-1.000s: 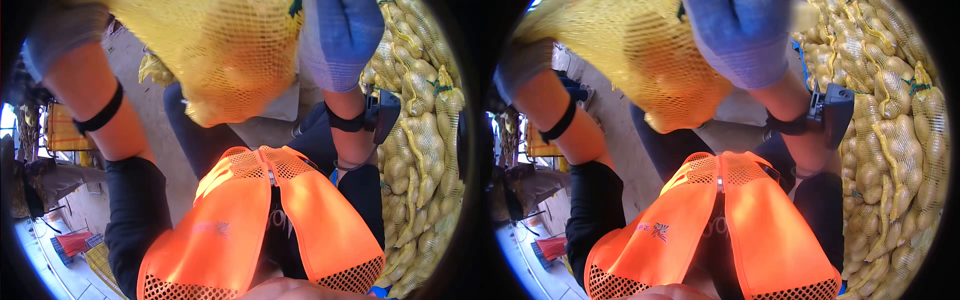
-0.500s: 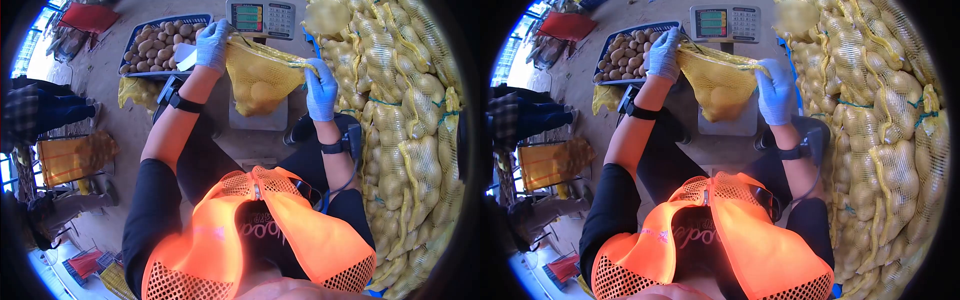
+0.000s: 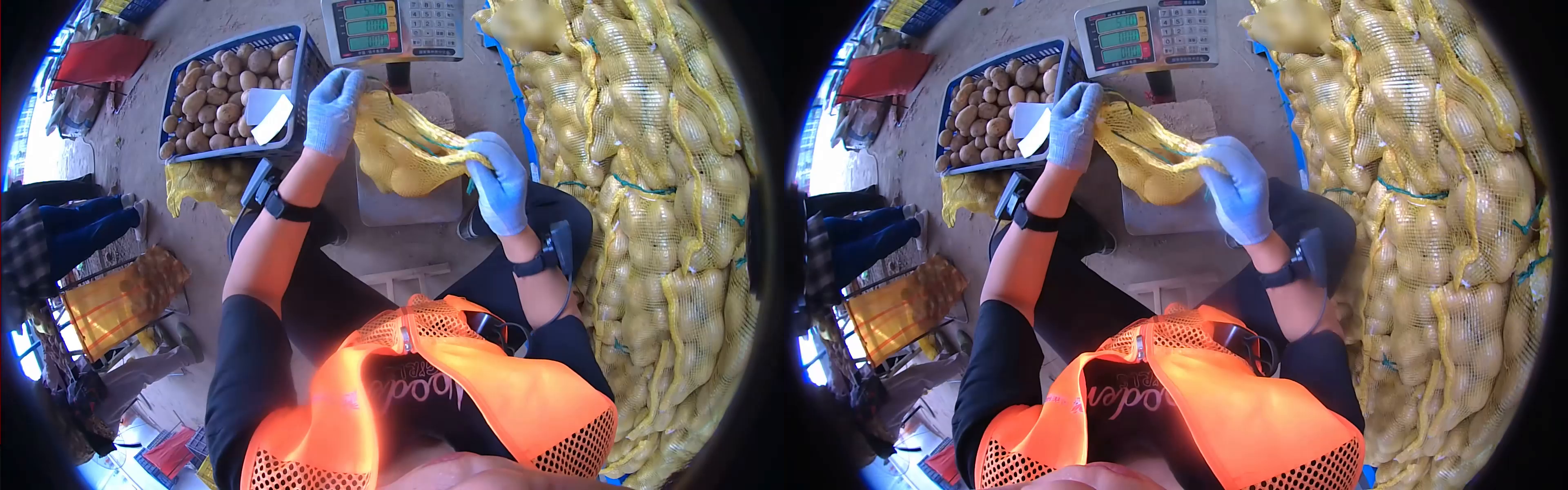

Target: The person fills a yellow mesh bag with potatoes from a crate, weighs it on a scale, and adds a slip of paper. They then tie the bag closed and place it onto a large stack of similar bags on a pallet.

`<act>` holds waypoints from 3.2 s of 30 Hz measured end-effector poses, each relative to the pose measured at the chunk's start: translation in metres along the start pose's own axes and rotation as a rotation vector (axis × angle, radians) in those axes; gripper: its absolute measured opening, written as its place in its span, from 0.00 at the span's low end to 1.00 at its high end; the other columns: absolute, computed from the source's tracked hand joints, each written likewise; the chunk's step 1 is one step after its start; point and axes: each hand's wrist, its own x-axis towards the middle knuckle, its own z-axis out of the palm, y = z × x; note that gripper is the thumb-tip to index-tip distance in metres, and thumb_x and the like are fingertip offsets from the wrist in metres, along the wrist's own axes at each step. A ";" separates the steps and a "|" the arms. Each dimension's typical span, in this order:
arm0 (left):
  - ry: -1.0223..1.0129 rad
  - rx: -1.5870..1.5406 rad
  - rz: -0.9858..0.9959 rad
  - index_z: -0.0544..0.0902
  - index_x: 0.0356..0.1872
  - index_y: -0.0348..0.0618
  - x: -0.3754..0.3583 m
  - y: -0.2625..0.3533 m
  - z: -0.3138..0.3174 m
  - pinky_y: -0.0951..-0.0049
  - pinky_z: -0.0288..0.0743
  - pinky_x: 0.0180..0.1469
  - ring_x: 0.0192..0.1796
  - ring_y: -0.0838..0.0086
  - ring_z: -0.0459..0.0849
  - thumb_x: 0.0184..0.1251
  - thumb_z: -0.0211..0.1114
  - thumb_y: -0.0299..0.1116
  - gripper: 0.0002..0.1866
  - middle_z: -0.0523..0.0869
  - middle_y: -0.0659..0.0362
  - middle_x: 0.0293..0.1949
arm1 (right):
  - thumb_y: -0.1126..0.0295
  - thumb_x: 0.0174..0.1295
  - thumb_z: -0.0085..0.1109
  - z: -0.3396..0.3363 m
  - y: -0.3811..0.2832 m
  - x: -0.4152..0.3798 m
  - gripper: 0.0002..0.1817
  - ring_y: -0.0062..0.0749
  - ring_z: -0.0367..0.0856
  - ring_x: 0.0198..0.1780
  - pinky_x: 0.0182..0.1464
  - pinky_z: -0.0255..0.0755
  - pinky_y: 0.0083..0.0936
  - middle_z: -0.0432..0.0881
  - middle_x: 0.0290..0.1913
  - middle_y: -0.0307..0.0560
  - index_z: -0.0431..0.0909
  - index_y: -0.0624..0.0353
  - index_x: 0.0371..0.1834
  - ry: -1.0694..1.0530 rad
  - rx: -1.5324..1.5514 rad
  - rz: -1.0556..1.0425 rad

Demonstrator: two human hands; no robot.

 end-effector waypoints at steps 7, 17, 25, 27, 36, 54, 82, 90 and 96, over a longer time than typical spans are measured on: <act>0.098 -0.022 -0.159 0.79 0.35 0.39 -0.004 -0.011 -0.013 0.83 0.68 0.35 0.31 0.86 0.72 0.68 0.58 0.32 0.08 0.78 0.67 0.28 | 0.80 0.53 0.57 0.003 0.007 0.002 0.08 0.37 0.77 0.42 0.46 0.70 0.26 0.77 0.39 0.50 0.77 0.66 0.37 0.014 -0.041 -0.042; 0.073 0.403 -0.022 0.76 0.46 0.40 -0.009 -0.015 -0.019 0.77 0.73 0.42 0.35 0.78 0.78 0.64 0.62 0.37 0.14 0.82 0.60 0.33 | 0.66 0.44 0.72 0.004 0.003 0.001 0.18 0.42 0.74 0.48 0.51 0.69 0.32 0.72 0.46 0.51 0.79 0.60 0.37 -0.015 -0.201 -0.149; 0.215 0.453 0.466 0.75 0.46 0.38 -0.012 0.013 -0.025 0.73 0.72 0.44 0.39 0.72 0.77 0.59 0.64 0.33 0.16 0.78 0.56 0.38 | 0.56 0.56 0.63 -0.043 -0.018 0.009 0.23 0.38 0.66 0.54 0.56 0.65 0.31 0.67 0.52 0.50 0.74 0.61 0.48 0.508 -0.475 -0.432; 0.194 0.603 0.696 0.75 0.43 0.40 -0.019 0.029 -0.021 0.67 0.70 0.48 0.44 0.62 0.76 0.52 0.67 0.30 0.17 0.77 0.54 0.40 | 0.58 0.62 0.53 -0.049 -0.020 0.008 0.25 0.33 0.66 0.55 0.58 0.61 0.29 0.67 0.55 0.49 0.67 0.67 0.54 0.568 -0.381 -0.378; -0.273 1.202 0.690 0.78 0.46 0.50 -0.060 0.038 0.024 0.55 0.58 0.58 0.59 0.63 0.68 0.41 0.70 0.43 0.26 0.76 0.59 0.47 | 0.61 0.62 0.58 -0.022 0.015 0.007 0.26 0.21 0.74 0.39 0.41 0.71 0.17 0.75 0.41 0.40 0.64 0.58 0.60 0.269 -0.072 0.315; -0.251 0.940 0.173 0.77 0.39 0.38 -0.045 0.035 -0.022 0.61 0.76 0.38 0.34 0.54 0.82 0.62 0.60 0.39 0.14 0.82 0.47 0.34 | 0.61 0.68 0.46 0.022 0.048 0.030 0.20 0.35 0.77 0.51 0.50 0.75 0.27 0.76 0.52 0.51 0.71 0.66 0.55 -0.173 0.772 0.984; 0.079 1.477 -0.954 0.72 0.61 0.52 0.161 -0.141 -0.277 0.58 0.67 0.61 0.66 0.51 0.65 0.42 0.68 0.63 0.43 0.62 0.45 0.66 | 0.57 0.69 0.47 0.026 0.050 0.061 0.22 0.30 0.77 0.50 0.53 0.73 0.27 0.77 0.50 0.48 0.72 0.66 0.54 0.114 0.662 1.118; -0.272 1.078 -0.432 0.81 0.50 0.48 0.171 -0.135 -0.275 0.65 0.59 0.66 0.63 0.49 0.62 0.38 0.71 0.59 0.36 0.63 0.46 0.60 | 0.58 0.70 0.45 0.021 0.060 0.058 0.21 0.27 0.75 0.49 0.53 0.70 0.25 0.76 0.49 0.45 0.71 0.66 0.54 0.054 0.568 1.126; -0.043 1.100 -0.787 0.79 0.55 0.51 0.196 -0.129 -0.231 0.63 0.60 0.66 0.66 0.56 0.60 0.42 0.70 0.60 0.37 0.74 0.52 0.56 | 0.57 0.69 0.46 0.020 0.052 0.054 0.22 0.28 0.77 0.48 0.51 0.73 0.25 0.78 0.49 0.47 0.73 0.66 0.53 0.073 0.535 1.079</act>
